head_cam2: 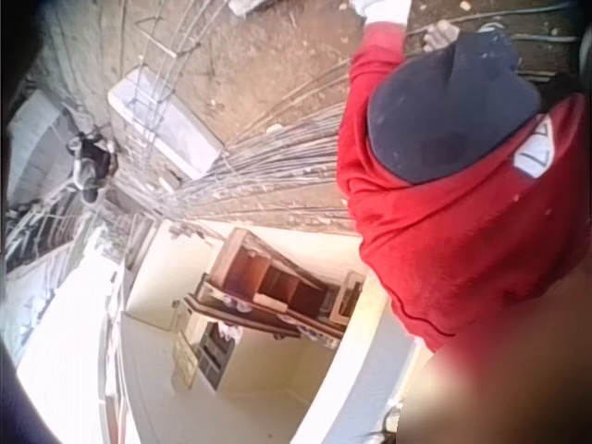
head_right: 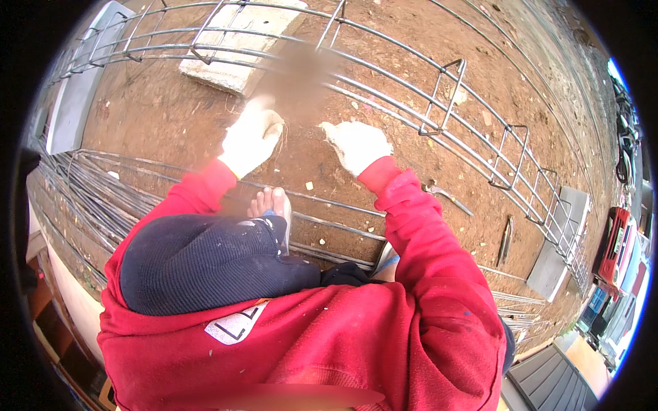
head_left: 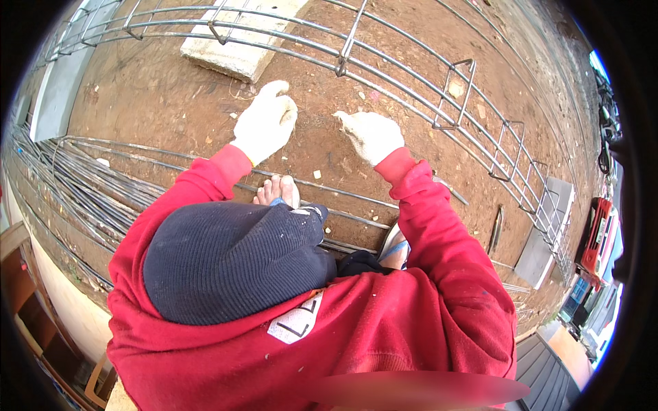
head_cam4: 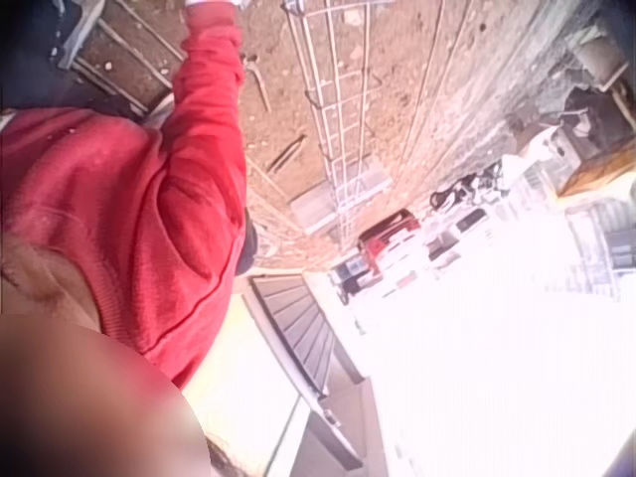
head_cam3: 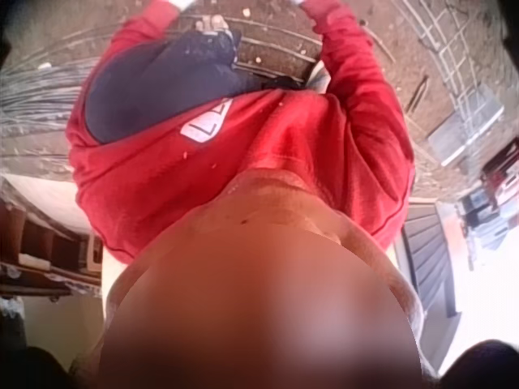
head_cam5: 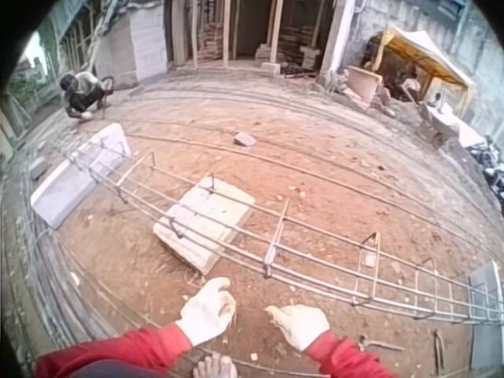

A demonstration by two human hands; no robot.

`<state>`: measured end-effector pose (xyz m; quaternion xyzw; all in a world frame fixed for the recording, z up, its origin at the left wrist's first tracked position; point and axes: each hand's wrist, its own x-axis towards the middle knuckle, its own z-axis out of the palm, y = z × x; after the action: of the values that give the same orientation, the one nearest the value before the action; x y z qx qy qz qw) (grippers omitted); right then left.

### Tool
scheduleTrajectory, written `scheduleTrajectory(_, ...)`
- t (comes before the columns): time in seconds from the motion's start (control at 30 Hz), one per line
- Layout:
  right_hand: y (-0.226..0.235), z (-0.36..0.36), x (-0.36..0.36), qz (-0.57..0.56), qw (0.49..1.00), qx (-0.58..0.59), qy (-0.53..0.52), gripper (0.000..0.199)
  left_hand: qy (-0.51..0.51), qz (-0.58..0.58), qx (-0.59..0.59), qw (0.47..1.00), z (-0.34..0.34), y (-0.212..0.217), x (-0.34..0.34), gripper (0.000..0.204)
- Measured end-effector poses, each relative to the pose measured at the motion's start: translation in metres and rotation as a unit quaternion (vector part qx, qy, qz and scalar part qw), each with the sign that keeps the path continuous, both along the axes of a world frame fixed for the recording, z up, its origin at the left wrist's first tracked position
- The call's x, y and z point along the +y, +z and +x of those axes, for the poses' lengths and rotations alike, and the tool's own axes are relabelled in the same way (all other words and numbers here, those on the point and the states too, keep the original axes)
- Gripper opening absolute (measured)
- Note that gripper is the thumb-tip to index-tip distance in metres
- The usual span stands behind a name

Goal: The person assembles a rebar cage by tying intersecting steel bars with wire. They use pliers to twist and secure the wire at multiple joints along the cage, moving progressively along the structure.

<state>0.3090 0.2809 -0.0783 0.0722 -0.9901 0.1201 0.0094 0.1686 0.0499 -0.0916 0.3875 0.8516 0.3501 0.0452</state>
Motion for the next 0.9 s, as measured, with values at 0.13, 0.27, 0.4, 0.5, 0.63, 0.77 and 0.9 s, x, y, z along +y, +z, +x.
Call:
scheduleTrajectory(0.13, -0.002, -0.002, 0.007, -0.040, 0.998, 0.054, 0.017, 0.041, -0.083, -0.023, -0.029, 0.996, -0.009, 0.003, 0.001, 0.014)
scheduleTrajectory(0.27, -0.001, -0.006, 0.007, -0.067, 0.995, 0.071, 0.011, 0.039, -0.081, -0.056, -0.042, 0.994, -0.007, 0.005, 0.001, 0.017)
scheduleTrajectory(0.4, 0.000, -0.007, 0.002, -0.065, 0.997, 0.015, 0.026, 0.037, -0.104, -0.131, -0.003, 0.986, -0.004, 0.013, -0.001, 0.016)
scheduleTrajectory(0.5, -0.004, -0.006, -0.003, -0.109, 0.991, -0.047, 0.065, 0.035, -0.118, -0.080, 0.134, 0.981, -0.013, 0.019, 0.000, 0.015)
scheduleTrajectory(0.63, -0.010, -0.006, -0.002, -0.241, 0.969, -0.038, -0.038, 0.034, -0.145, -0.050, 0.142, 0.978, -0.016, 0.022, 0.005, 0.021)
scheduleTrajectory(0.77, -0.005, -0.005, 0.002, -0.104, 0.994, -0.006, -0.039, 0.036, -0.100, -0.094, -0.001, 0.991, -0.001, 0.017, 0.005, 0.015)
scheduleTrajectory(0.9, 0.005, -0.007, -0.001, -0.085, 0.996, -0.027, -0.029, 0.041, -0.103, -0.064, -0.086, 0.989, 0.003, 0.015, 0.004, 0.017)
